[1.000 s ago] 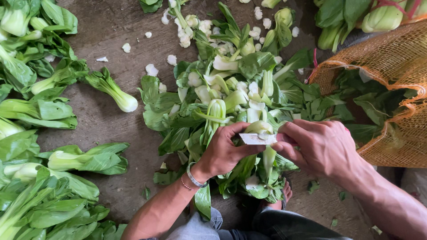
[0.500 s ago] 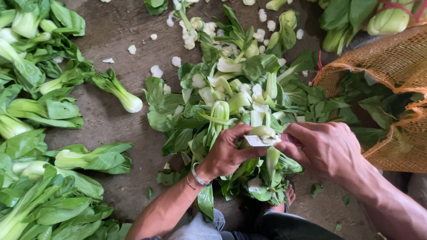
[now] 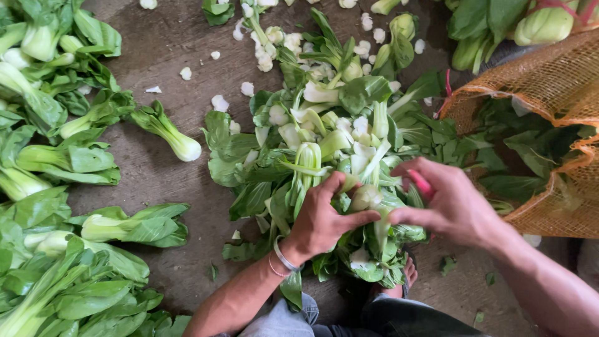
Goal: The person sits on the floor trimming root ends and outer leaves from heads of bok choy using a small knife, dropping the trimmings aside and placing the trimmed heads into an orange mesh sack. They repeat this for one head at a time, occasionally tossing trimmed heads toward the sack.
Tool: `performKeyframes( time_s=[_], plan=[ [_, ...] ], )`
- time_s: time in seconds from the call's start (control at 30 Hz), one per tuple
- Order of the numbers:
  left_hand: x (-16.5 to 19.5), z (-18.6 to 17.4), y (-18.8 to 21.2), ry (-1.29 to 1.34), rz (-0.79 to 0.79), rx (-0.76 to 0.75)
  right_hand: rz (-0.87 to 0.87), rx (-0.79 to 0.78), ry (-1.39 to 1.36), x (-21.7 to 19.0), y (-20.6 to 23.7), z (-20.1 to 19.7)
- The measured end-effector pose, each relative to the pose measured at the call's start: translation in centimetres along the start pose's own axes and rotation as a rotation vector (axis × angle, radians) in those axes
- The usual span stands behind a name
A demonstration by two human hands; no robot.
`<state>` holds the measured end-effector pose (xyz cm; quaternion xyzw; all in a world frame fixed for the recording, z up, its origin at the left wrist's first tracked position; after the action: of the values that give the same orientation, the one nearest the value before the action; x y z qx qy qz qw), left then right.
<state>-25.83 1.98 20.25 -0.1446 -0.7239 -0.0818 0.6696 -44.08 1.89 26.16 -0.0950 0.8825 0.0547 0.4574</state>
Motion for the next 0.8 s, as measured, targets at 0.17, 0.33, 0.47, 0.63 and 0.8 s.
performKeyframes(
  time_s=[0.17, 0.33, 0.47, 0.63, 0.8],
  plan=[
    [3.4, 0.3, 0.2, -0.285, 0.147, 0.097, 0.136, -0.085, 0.052, -0.3, -0.1, 2.2],
    [6.8, -0.8, 0.2, -0.517, 0.454, 0.269, 0.300, -0.107, -0.103, 1.5, 0.2, 1.7],
    [4.6, 0.9, 0.0, -0.423, 0.253, 0.055, 0.210, 0.010, -0.097, 2.0, 0.7, 1.2],
    [2.4, 1.8, 0.6, -0.209, 0.045, -0.019, 0.190, 0.217, 0.096, 2.2, 0.6, -0.2],
    [1.3, 2.0, 1.0, 0.090, -0.060, -0.116, -0.130, 0.190, 0.456, -1.4, 0.5, -0.2]
  ],
)
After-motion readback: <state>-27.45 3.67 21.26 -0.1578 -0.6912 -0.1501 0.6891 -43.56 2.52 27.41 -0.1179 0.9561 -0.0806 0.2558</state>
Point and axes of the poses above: each hand's wrist, its own y-axis away from the middle knuckle, its own z-axis out of the palm, x = y × z, the point moved 8 cm from there along -y, towards the middle knuckle, and after that the axes turned 8 degrees about x, right-handed, at the moved point
